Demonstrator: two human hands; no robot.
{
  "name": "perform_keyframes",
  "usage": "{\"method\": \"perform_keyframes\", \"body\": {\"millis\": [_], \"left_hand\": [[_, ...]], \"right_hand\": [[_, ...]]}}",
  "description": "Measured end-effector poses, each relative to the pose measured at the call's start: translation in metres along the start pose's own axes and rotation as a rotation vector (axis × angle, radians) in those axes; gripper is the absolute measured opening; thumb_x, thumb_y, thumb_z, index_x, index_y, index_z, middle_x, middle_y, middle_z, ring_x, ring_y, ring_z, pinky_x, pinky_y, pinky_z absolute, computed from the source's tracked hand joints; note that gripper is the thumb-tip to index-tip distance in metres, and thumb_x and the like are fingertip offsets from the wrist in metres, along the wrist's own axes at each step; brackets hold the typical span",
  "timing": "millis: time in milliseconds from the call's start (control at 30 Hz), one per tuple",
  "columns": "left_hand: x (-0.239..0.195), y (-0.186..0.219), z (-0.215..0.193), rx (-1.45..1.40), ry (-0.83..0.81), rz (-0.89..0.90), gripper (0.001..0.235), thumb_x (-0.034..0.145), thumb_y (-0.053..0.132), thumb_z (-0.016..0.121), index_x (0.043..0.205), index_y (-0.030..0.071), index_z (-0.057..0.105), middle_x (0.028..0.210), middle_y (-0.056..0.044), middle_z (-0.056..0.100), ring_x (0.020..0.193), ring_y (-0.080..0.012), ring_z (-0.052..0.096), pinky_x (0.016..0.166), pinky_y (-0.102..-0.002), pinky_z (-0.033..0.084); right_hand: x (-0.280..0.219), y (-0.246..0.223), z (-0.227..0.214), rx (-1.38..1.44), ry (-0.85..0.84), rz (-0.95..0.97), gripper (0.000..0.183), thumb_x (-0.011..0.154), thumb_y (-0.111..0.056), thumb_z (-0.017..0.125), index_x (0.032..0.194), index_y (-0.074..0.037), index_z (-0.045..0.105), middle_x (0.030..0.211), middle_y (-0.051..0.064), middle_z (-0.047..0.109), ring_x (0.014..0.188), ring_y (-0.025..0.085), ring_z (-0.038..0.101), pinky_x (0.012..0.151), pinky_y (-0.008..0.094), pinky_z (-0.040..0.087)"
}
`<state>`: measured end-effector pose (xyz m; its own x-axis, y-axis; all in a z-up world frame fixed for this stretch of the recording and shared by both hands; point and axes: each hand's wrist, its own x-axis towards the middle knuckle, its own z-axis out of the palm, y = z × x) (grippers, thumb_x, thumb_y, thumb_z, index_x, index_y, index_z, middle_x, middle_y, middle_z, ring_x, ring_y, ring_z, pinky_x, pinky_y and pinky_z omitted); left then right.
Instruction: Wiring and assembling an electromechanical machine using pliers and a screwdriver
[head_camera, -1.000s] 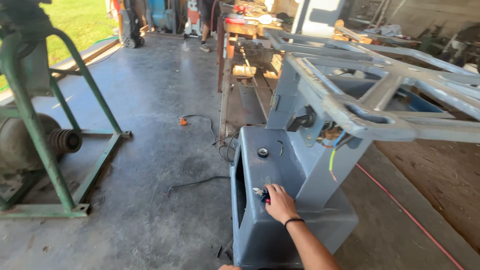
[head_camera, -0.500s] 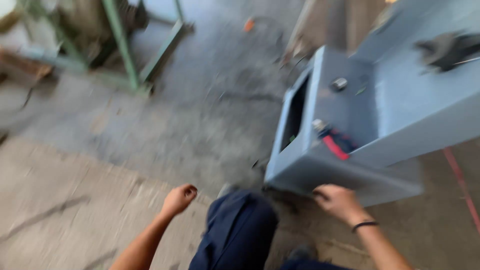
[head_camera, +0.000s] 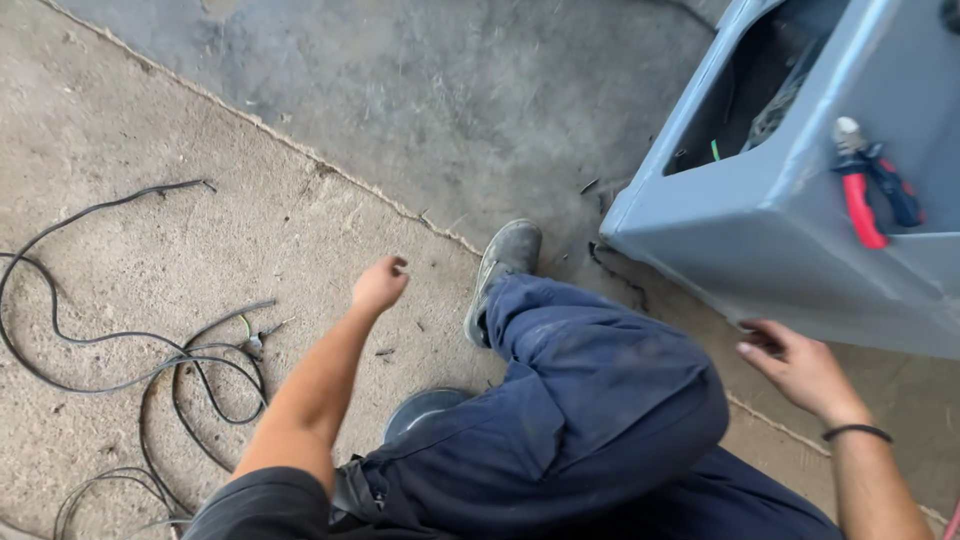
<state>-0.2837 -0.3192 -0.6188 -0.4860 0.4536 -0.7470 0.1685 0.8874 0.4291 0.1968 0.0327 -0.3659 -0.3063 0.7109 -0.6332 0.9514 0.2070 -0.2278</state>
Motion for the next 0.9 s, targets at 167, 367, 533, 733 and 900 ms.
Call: {"method": "perform_keyframes", "body": {"millis": [167,367,533,733,900], "left_hand": [[0.05,-0.005,0.04,0.025,-0.024,0.027,0.04,0.093,0.033,0.057,0.132,0.025,0.062,0.121,0.001,0.074,0.105,-0.0269,0.07,0.081,-0.045,0.056],[0.048,0.024,0.038,0.064,-0.092,0.024,0.036,0.098,0.02,0.056,0.134,0.022,0.062,0.123,0.0,0.073,0.088,-0.0184,0.069,0.063,-0.035,0.055],[0.079,0.012,0.063,0.293,-0.037,0.188,0.032,0.098,0.017,0.063,0.13,0.023,0.064,0.12,-0.006,0.07,0.108,-0.0274,0.068,0.086,-0.047,0.057],[0.094,0.016,0.078,0.389,0.056,0.174,0.023,0.096,-0.002,0.049,0.095,0.016,0.062,0.089,-0.005,0.068,0.078,-0.0252,0.065,0.067,-0.043,0.055],[0.096,0.02,0.067,0.423,0.045,0.129,0.026,0.082,0.009,0.054,0.101,0.019,0.068,0.107,-0.013,0.074,0.103,-0.0402,0.07,0.082,-0.051,0.057]], "right_hand": [[-0.007,-0.007,-0.004,0.042,0.038,0.064,0.045,0.093,-0.026,0.071,0.137,-0.015,0.07,0.122,0.009,0.078,0.111,0.023,0.071,0.1,0.035,0.048],[0.005,-0.001,0.001,0.046,0.003,0.089,0.044,0.093,-0.026,0.072,0.136,-0.017,0.07,0.122,0.009,0.078,0.11,0.022,0.071,0.1,0.034,0.048],[0.008,-0.004,-0.002,0.05,0.001,0.096,0.044,0.093,-0.026,0.071,0.136,-0.017,0.07,0.122,0.009,0.077,0.111,0.022,0.07,0.102,0.034,0.047],[0.008,-0.004,-0.003,0.083,0.007,0.068,0.044,0.094,-0.021,0.07,0.137,-0.011,0.068,0.122,0.011,0.076,0.112,0.022,0.069,0.104,0.034,0.047],[0.01,-0.01,-0.006,0.078,-0.01,0.084,0.046,0.093,-0.024,0.07,0.137,-0.012,0.067,0.126,0.012,0.075,0.117,0.023,0.069,0.105,0.036,0.048]]}}
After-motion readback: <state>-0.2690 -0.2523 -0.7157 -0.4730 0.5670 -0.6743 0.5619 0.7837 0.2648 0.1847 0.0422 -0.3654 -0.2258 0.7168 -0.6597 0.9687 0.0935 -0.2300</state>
